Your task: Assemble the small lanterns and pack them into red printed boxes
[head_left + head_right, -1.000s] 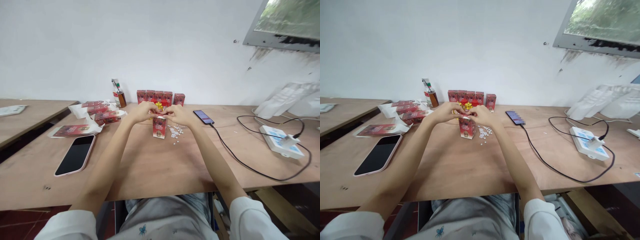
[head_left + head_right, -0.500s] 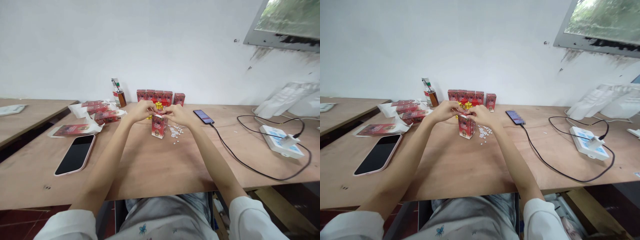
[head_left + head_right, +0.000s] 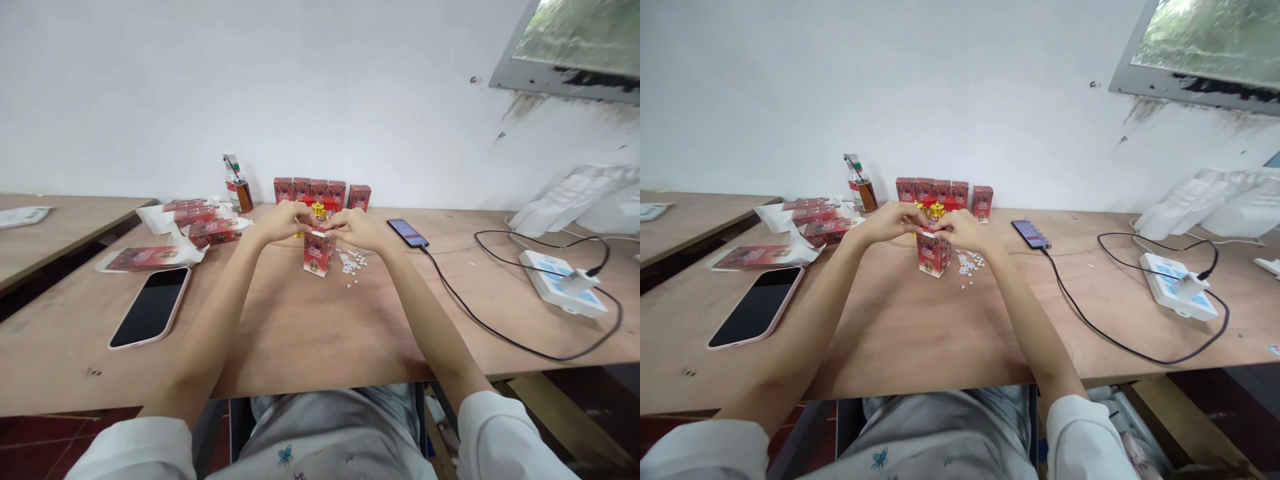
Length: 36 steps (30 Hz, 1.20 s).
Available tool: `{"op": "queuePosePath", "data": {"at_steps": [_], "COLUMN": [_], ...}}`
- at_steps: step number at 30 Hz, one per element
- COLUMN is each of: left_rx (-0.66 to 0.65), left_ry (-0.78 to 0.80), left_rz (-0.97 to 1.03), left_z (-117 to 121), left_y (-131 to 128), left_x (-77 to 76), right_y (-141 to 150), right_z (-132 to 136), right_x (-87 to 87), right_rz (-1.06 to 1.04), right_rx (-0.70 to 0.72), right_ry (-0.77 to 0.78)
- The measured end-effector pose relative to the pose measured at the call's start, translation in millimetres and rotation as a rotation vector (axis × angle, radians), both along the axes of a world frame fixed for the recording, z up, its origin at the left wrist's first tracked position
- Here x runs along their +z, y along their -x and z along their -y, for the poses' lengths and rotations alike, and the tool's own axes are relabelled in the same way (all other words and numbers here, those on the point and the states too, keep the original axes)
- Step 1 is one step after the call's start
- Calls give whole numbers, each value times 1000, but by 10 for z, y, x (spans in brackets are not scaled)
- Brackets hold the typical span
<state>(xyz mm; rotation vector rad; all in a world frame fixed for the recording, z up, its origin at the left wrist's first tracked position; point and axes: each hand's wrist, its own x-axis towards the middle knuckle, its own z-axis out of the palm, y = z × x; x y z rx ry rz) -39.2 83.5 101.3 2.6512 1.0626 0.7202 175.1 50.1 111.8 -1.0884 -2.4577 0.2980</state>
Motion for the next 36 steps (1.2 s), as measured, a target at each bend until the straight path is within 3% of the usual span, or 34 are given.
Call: {"op": "queuePosePath", "data": {"at_steps": [4,12,21,29,36], "left_rx": [-1,-1,69,150,104], "left_ry": [0,26,31,-124,-241], "left_rz": [-5,-12,-29,-161,-201], "left_z": [-10,-51,81,131,104], "left_y": [13,50,-40,-152,-166], "left_x": [-11,-26,36,46,27], "right_y": [-41,-8,-14,-25,-42], "right_z": [-45,-32,-65,-64,-54], "right_x": [-18,-30,-65,-44,-32], "right_rz": [-11,12,8,25,9], "right_rx": [58,43,74,49,48], "right_ry": [9,-37,-76,-83,-71]}}
